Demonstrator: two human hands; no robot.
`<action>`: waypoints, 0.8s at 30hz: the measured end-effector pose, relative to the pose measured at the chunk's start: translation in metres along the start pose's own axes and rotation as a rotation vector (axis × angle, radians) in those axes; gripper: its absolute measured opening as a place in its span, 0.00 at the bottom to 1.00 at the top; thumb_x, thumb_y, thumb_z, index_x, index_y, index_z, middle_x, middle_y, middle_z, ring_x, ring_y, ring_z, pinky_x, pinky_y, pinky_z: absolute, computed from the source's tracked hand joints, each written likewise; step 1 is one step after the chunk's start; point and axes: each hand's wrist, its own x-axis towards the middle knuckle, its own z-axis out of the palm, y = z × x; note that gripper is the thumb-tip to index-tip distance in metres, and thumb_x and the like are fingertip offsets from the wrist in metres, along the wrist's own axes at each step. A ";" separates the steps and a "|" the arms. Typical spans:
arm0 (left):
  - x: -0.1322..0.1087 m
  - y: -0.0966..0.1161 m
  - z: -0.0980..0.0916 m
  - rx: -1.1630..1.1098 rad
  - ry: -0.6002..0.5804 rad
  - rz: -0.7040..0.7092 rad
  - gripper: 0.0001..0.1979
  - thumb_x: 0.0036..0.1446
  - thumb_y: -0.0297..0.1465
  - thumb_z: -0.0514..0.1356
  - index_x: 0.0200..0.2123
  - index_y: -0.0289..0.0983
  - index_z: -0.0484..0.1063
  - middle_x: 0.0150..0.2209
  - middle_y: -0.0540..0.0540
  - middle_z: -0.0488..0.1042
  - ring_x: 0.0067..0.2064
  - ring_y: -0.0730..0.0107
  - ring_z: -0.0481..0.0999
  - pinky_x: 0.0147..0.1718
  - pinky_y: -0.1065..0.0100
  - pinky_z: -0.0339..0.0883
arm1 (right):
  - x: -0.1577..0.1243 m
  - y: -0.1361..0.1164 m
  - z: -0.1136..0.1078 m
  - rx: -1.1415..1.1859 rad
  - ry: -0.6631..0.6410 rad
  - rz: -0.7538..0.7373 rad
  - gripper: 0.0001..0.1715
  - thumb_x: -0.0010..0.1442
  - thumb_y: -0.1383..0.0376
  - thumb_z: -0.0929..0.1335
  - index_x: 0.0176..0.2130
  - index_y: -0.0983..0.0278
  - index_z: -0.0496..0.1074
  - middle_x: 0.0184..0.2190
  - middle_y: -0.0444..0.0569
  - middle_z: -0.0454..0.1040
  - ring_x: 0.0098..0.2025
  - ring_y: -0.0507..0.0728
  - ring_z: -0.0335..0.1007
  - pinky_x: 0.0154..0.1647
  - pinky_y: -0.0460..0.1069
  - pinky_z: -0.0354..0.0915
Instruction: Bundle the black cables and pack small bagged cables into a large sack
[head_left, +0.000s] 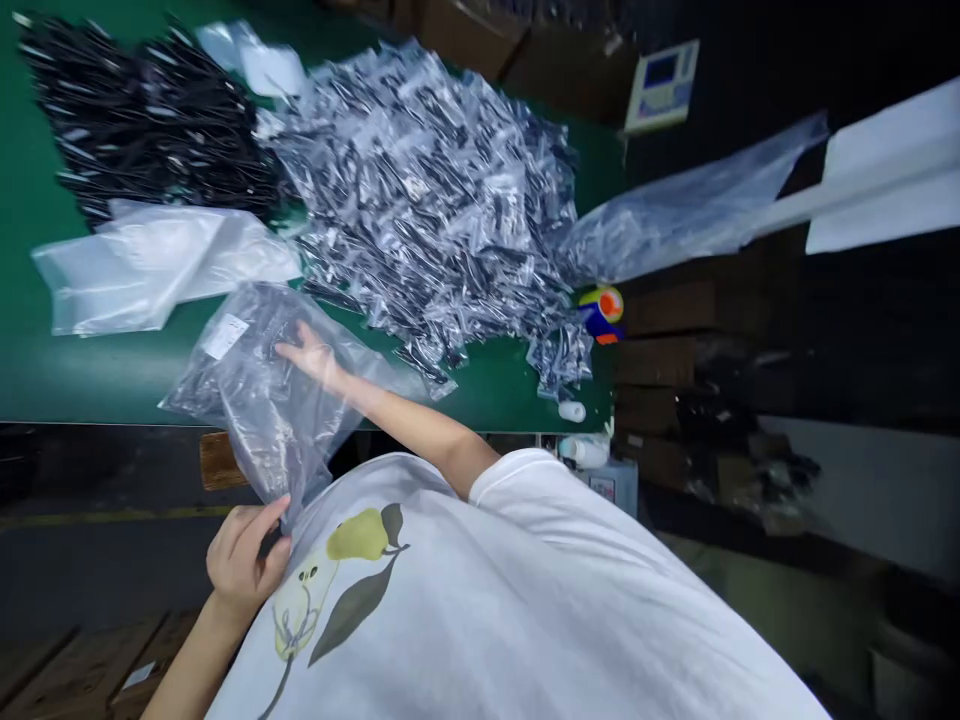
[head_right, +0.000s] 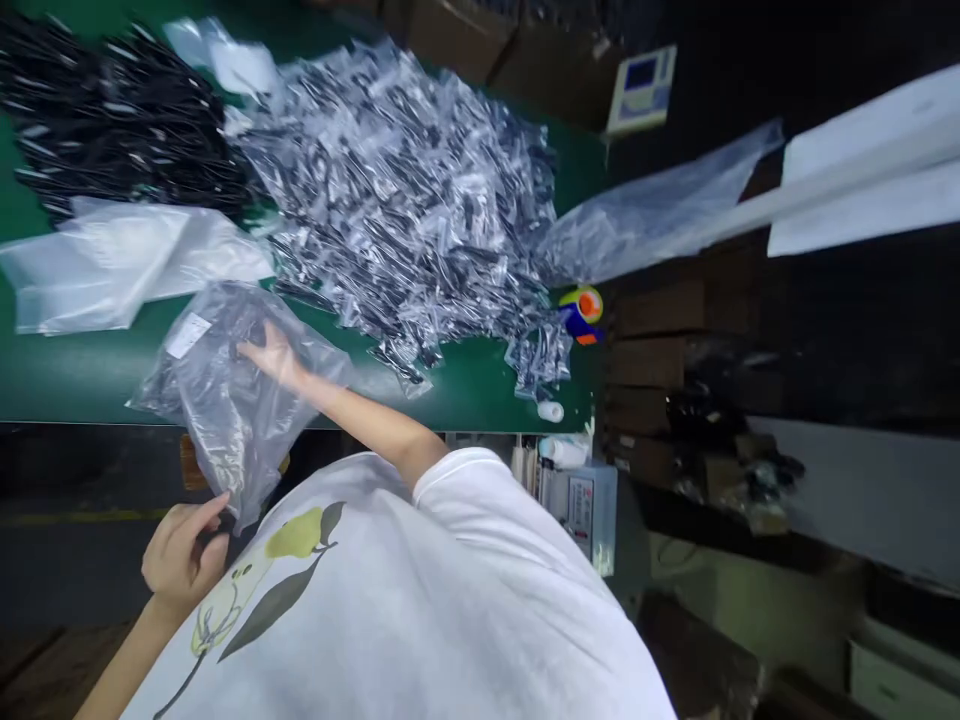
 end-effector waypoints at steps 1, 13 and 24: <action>0.013 0.009 0.010 -0.045 -0.022 0.011 0.27 0.64 0.28 0.56 0.64 0.52 0.67 0.33 0.45 0.78 0.30 0.61 0.77 0.32 0.62 0.72 | -0.021 0.008 -0.027 -0.058 -0.015 -0.027 0.17 0.50 0.72 0.76 0.41 0.60 0.77 0.36 0.40 0.78 0.49 0.58 0.75 0.57 0.52 0.68; 0.199 0.008 0.253 -0.012 -0.497 -0.563 0.26 0.62 0.22 0.52 0.63 0.35 0.67 0.48 0.31 0.76 0.53 0.46 0.76 0.54 0.57 0.64 | -0.056 0.084 -0.248 -0.759 0.125 -0.143 0.22 0.61 0.74 0.64 0.54 0.67 0.69 0.53 0.63 0.71 0.58 0.67 0.62 0.65 0.62 0.56; 0.179 -0.021 0.307 -0.106 -0.342 -0.719 0.11 0.58 0.29 0.60 0.46 0.38 0.71 0.46 0.37 0.72 0.52 0.49 0.74 0.56 0.56 0.63 | -0.095 0.097 -0.347 -1.159 0.036 -0.213 0.16 0.63 0.72 0.60 0.48 0.65 0.70 0.45 0.59 0.73 0.45 0.64 0.68 0.44 0.55 0.64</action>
